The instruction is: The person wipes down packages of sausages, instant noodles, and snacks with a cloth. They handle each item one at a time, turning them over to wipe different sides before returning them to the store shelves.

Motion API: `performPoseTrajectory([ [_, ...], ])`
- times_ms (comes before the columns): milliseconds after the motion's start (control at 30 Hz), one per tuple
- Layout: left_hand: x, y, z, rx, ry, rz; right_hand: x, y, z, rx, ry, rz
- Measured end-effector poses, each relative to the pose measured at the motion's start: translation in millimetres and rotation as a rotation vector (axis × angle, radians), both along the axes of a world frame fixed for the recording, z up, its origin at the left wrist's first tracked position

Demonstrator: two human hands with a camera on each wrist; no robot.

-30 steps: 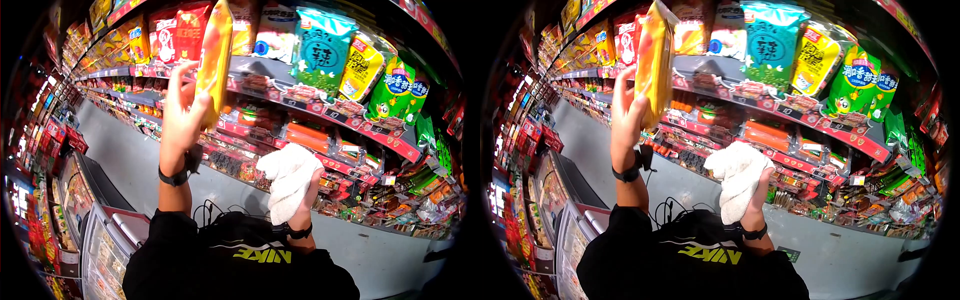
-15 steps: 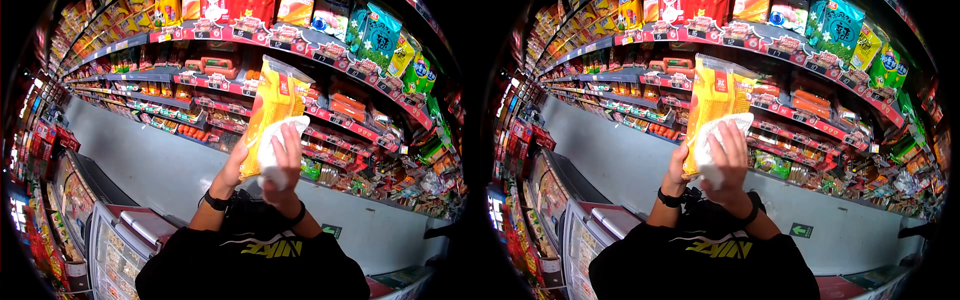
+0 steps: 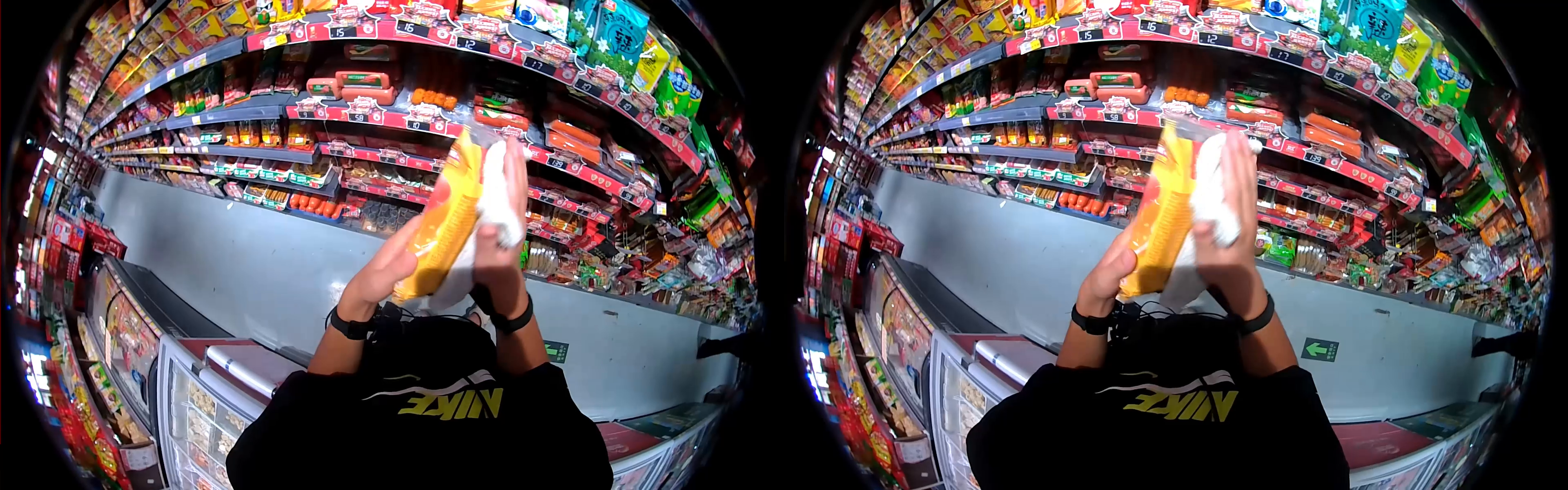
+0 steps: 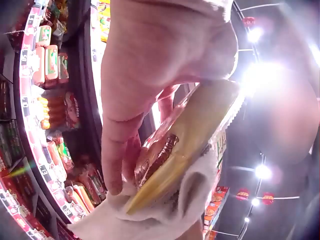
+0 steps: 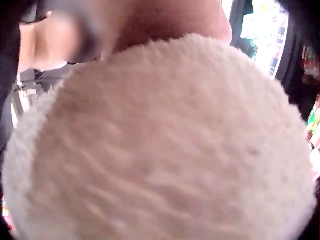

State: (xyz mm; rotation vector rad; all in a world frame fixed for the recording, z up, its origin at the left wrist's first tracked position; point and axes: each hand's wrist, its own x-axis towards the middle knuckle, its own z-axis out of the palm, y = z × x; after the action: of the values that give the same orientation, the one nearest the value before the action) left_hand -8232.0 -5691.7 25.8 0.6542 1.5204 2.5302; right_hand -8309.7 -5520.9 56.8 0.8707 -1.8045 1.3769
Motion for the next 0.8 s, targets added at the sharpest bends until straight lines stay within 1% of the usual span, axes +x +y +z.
performPoseTrajectory([
  [67,0,3,0,-0.184,0.029,0.048,-8,5,-3,-0.013,-0.045,0.049],
  [133,-3,4,-1,-0.138,0.036,0.032,4,9,2,0.138,0.091,-0.059],
  [167,-6,3,0,-0.086,0.009,-0.005,7,10,-2,0.167,0.239,-0.057],
  [200,-7,2,1,-0.034,-0.021,-0.042,20,14,4,0.255,0.234,-0.036],
  [267,-5,1,-4,-0.019,-0.068,-0.068,24,24,10,0.382,0.302,-0.041],
  [300,-5,-1,-5,-0.023,-0.067,-0.122,20,29,10,0.382,0.300,-0.042],
  [333,-5,-2,-6,-0.027,-0.068,-0.176,10,33,11,0.412,0.324,-0.086],
  [367,-5,-2,-9,-0.024,-0.078,-0.173,3,34,11,0.444,0.344,-0.126],
  [400,-5,-2,-10,-0.046,-0.078,-0.183,-2,34,21,0.340,0.294,-0.091],
  [433,-6,-2,-12,-0.070,-0.072,-0.190,-8,36,30,0.297,0.215,-0.055],
  [467,-6,-2,-14,-0.071,-0.070,-0.182,-13,38,34,0.252,0.139,-0.021],
  [500,-7,-2,-16,-0.130,-0.045,-0.148,-16,36,34,0.160,0.034,0.009],
  [533,-7,-1,-17,-0.187,-0.023,-0.114,-15,33,35,0.159,0.034,0.015],
  [600,-9,-1,-14,-0.178,-0.028,-0.107,-7,25,37,0.171,0.122,-0.025],
  [633,-10,-1,-13,-0.168,-0.032,-0.108,0,22,32,0.277,0.230,-0.081],
  [667,-12,0,-12,-0.170,-0.032,-0.108,6,19,35,0.285,0.281,-0.068],
  [733,-12,1,-13,-0.101,-0.052,-0.118,15,27,37,0.424,0.312,-0.061],
  [800,-10,3,-13,-0.073,-0.076,-0.101,19,25,24,0.438,0.361,-0.106],
])
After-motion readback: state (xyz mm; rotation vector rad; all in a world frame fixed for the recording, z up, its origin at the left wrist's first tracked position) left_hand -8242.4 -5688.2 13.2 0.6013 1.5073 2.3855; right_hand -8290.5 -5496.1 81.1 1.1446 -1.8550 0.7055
